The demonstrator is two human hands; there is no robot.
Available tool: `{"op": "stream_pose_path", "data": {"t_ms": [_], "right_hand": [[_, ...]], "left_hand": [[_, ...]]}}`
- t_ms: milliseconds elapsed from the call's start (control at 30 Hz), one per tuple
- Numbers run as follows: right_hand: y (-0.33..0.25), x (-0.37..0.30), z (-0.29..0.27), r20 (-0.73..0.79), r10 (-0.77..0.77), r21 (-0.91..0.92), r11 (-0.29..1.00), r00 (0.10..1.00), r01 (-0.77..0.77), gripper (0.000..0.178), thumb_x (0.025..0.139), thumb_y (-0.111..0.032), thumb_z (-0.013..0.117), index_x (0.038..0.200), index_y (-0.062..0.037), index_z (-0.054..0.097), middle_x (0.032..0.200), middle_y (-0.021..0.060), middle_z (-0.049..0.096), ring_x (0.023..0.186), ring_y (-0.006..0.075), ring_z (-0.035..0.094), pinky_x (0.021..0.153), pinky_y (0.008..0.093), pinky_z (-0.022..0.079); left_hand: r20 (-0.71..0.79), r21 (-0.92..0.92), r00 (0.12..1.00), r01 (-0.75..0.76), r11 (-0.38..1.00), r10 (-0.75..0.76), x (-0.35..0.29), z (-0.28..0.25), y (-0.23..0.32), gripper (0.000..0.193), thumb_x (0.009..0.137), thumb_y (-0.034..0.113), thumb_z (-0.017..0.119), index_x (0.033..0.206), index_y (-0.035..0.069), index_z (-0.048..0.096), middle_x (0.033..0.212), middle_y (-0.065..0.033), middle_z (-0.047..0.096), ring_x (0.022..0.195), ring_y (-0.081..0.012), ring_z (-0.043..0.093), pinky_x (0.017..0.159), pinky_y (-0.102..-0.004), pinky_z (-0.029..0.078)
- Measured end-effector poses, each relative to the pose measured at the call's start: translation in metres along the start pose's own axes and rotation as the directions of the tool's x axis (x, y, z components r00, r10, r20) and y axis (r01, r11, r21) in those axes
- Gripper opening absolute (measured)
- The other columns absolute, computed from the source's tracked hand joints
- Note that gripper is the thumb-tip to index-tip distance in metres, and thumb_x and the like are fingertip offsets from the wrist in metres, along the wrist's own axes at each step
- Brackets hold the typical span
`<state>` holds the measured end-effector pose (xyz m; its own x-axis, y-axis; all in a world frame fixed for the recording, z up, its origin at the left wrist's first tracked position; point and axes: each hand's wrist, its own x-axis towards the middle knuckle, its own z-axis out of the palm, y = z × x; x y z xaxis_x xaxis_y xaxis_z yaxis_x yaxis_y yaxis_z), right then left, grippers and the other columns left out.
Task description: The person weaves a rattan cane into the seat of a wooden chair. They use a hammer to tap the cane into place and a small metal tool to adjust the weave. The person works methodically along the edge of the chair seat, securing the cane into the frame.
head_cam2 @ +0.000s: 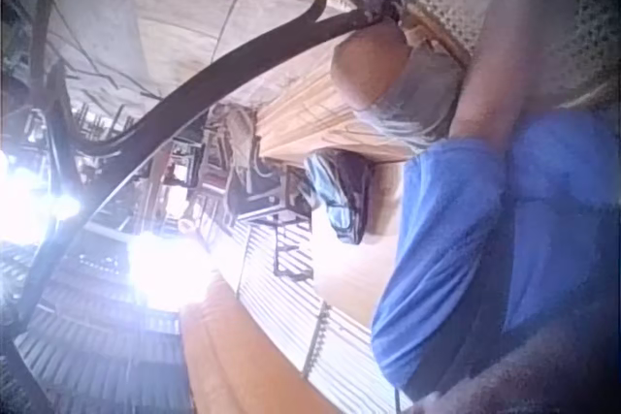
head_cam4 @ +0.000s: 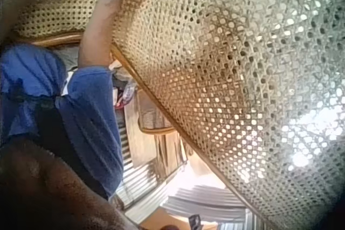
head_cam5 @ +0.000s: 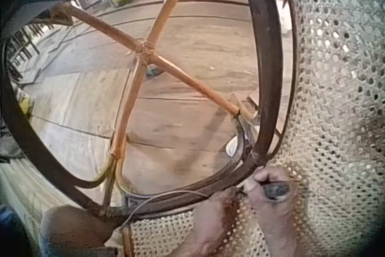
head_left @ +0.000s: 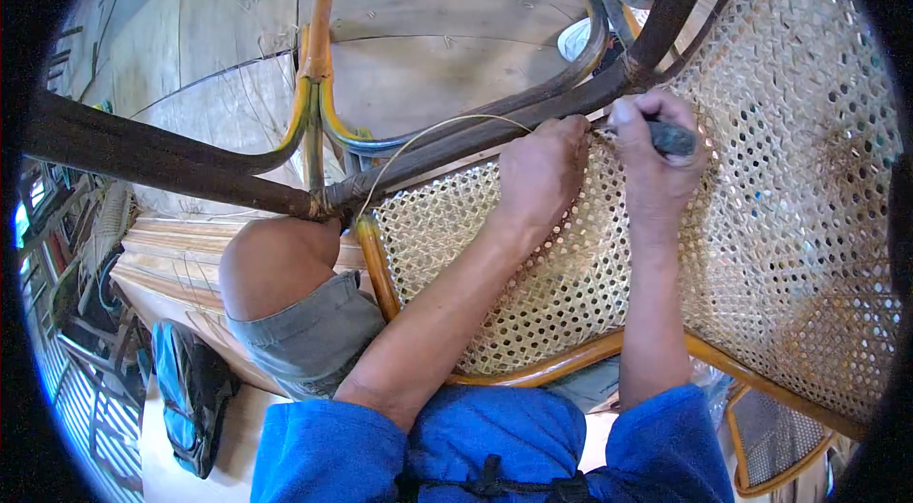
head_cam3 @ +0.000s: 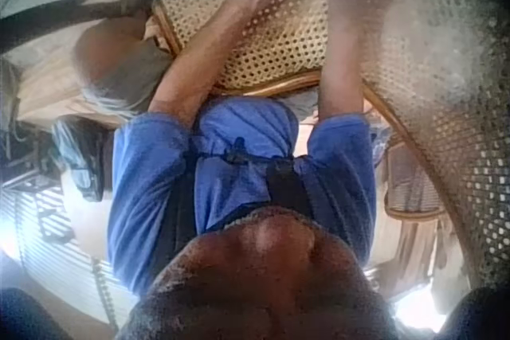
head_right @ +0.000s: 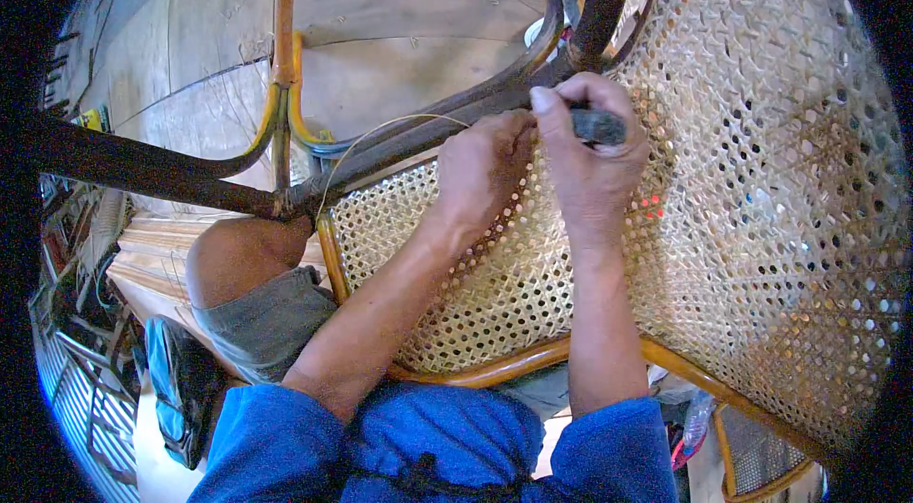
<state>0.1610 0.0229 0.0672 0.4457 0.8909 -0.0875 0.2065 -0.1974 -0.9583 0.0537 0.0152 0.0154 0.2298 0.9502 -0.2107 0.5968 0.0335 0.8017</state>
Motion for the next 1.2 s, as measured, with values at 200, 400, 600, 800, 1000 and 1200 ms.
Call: {"op": "stream_pose_path", "data": {"t_ms": [200,400,600,800,1000,1200], "right_hand": [[0.013,-0.008,-0.015,-0.078,0.044,0.201,0.979,0.996,-0.028,0.013,0.080,-0.007,0.070,0.086,-0.0048,0.058,0.079,-0.0035,0.057,0.068,0.0029,0.049,0.061,0.0184,0.041],[0.012,-0.019,-0.018,-0.092,-0.103,0.154,0.981,0.990,0.116,0.015,0.080,-0.002,0.067,0.092,-0.0027,0.057,0.087,0.0043,0.061,0.075,0.0074,0.054,0.068,0.0202,0.045],[0.000,-0.014,-0.032,-0.225,-0.023,0.354,0.929,0.974,0.104,0.015,0.082,0.000,0.063,0.094,-0.0014,0.055,0.092,0.0121,0.062,0.087,0.0176,0.059,0.083,0.0316,0.047],[-0.009,-0.015,-0.037,-0.250,-0.008,0.405,0.908,0.968,0.112,0.020,0.081,0.000,0.065,0.098,-0.0022,0.053,0.086,0.0072,0.061,0.076,0.0106,0.055,0.071,0.0244,0.046],[-0.011,-0.015,-0.037,-0.249,0.027,0.394,0.916,0.968,0.076,0.022,0.082,0.000,0.063,0.101,-0.0007,0.053,0.086,0.0102,0.061,0.081,0.0176,0.059,0.081,0.0330,0.048],[-0.012,-0.014,-0.037,-0.254,0.061,0.413,0.909,0.965,0.051,0.023,0.080,-0.004,0.069,0.097,-0.0043,0.054,0.083,0.0002,0.057,0.070,0.0042,0.049,0.062,0.0180,0.043]], "left_hand": [[0.049,0.055,0.999,0.015,0.998,-0.017,0.005,-0.001,0.004,0.015,0.083,0.015,0.057,0.095,0.009,0.064,0.088,-0.0180,0.063,0.079,-0.0358,0.062,0.067,-0.0421,0.050],[0.011,0.020,1.000,0.018,1.000,-0.018,0.007,0.005,0.001,0.014,0.084,0.017,0.058,0.093,0.009,0.065,0.085,-0.0170,0.064,0.077,-0.0346,0.063,0.067,-0.0403,0.051],[-0.009,0.005,1.000,0.000,1.000,0.000,0.007,0.005,0.001,0.017,0.083,0.019,0.060,0.096,0.011,0.066,0.086,-0.0147,0.066,0.078,-0.0318,0.065,0.069,-0.0371,0.051],[0.038,0.033,0.997,0.072,0.997,-0.073,0.009,0.004,0.003,0.017,0.084,0.020,0.060,0.097,0.010,0.066,0.087,-0.0137,0.066,0.080,-0.0300,0.066,0.070,-0.0347,0.052],[-0.001,0.086,1.000,0.007,0.996,-0.007,0.009,0.009,0.002,0.017,0.085,0.020,0.060,0.097,0.009,0.066,0.088,-0.0140,0.066,0.082,-0.0306,0.065,0.071,-0.0349,0.052],[-0.049,0.061,0.998,0.035,0.998,-0.032,0.009,0.012,0.003,0.017,0.085,0.020,0.059,0.096,0.009,0.065,0.085,-0.0152,0.066,0.080,-0.0320,0.065,0.069,-0.0370,0.051]]}}
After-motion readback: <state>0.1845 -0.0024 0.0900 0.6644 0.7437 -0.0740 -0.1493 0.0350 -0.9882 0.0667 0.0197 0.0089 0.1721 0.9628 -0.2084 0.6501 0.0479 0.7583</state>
